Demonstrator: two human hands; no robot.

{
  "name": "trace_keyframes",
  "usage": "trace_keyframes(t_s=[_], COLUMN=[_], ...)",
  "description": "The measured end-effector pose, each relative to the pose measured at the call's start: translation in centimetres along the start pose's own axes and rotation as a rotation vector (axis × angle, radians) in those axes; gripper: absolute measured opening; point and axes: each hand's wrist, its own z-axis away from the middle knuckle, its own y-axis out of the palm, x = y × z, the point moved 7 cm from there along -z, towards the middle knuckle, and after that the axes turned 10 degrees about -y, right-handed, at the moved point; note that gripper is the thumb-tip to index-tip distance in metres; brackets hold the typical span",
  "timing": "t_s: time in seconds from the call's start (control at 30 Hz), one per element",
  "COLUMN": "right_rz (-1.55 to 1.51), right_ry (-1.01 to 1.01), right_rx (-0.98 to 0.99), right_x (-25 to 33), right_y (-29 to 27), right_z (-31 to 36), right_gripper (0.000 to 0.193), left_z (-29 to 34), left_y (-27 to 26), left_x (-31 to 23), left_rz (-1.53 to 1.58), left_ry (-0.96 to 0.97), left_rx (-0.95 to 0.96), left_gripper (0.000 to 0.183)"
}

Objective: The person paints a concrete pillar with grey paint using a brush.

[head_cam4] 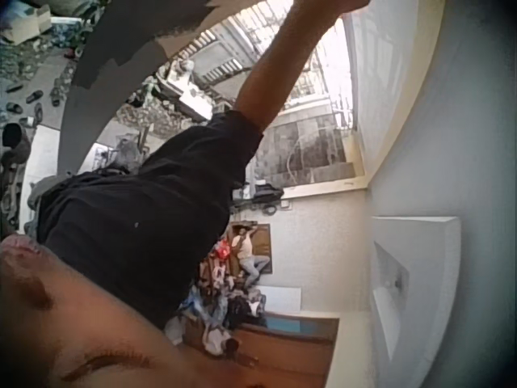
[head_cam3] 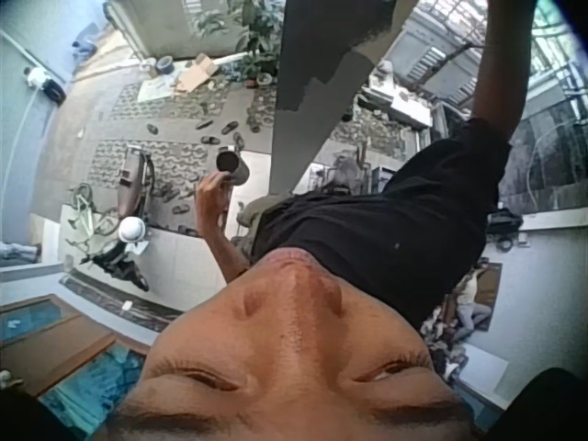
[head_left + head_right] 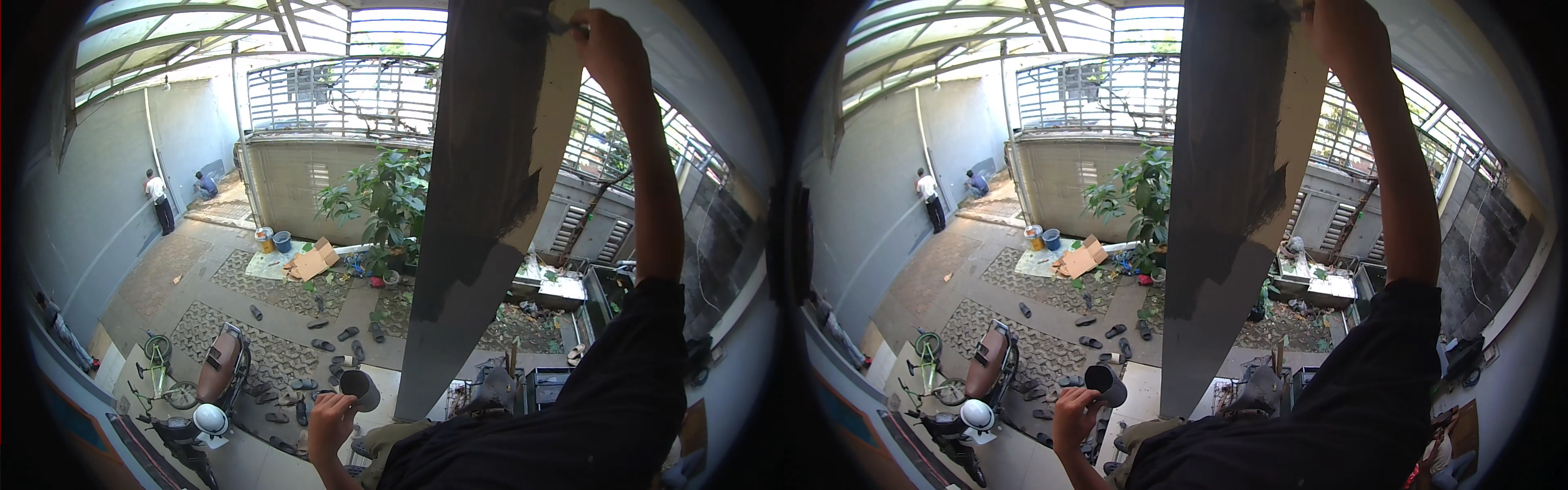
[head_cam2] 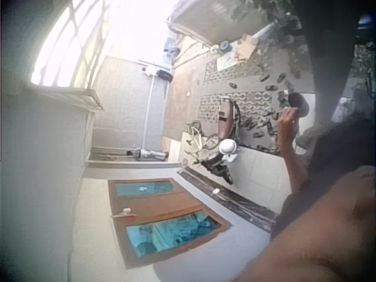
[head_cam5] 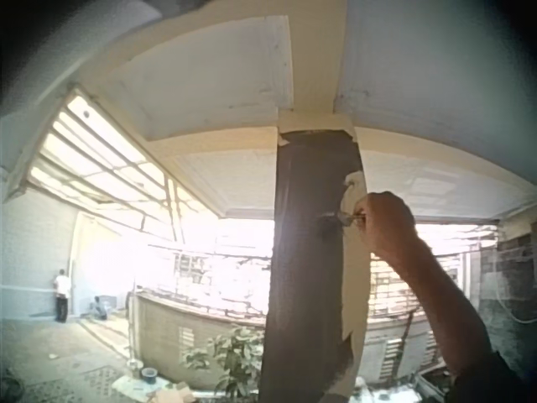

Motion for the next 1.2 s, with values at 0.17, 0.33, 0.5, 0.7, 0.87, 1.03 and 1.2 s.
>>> trace_keyframes(t_s=[0.17, 0.33, 0.5, 0.7, 0.87, 1.03, 1.2], right_rz=[0.268, 0.138, -0.056, -0.708, -0.738, -0.860, -1.043], right_ry=[0.101, -0.010, -0.093, 0.435, 0.425, 0.305, 0.085], right_rx=[-0.147, 0.139, 0.510, 0.944, 0.933, 1.061, 1.285], right_x=[-2.9, 6.8, 20.6, 26.3, 27.3, 31.3, 45.3], right_y=[2.4, 6.2, 3.3, 5.4, 6.9, 7.5, 8.8], right_z=[-6.6, 2.7, 21.8, 36.7, 37.9, 38.9, 46.5], right_gripper=[0.020, 0.041, 0.040, 0.016, 0.017, 0.014, 0.023], left_z=[-0.1, 0.5, 1.7, 3.1, 3.9, 5.3, 8.2], left_y=[0.1, -0.1, -0.5, -1.1, -1.4, -0.9, -0.1], left_x=[-0.5, 0.1, 1.1, 1.9, 1.7, 1.6, 2.8], left_rz=[0.011, 0.023, 0.028, -0.029, -0.056, -0.046, -0.039], left_ry=[0.029, -0.009, -0.026, -0.080, -0.151, -0.186, -0.212], left_rx=[-0.003, 0.000, -0.052, -0.027, -0.016, -0.058, -0.105], left_gripper=[0.021, 0.022, 0.020, 0.021, 0.021, 0.019, 0.023])
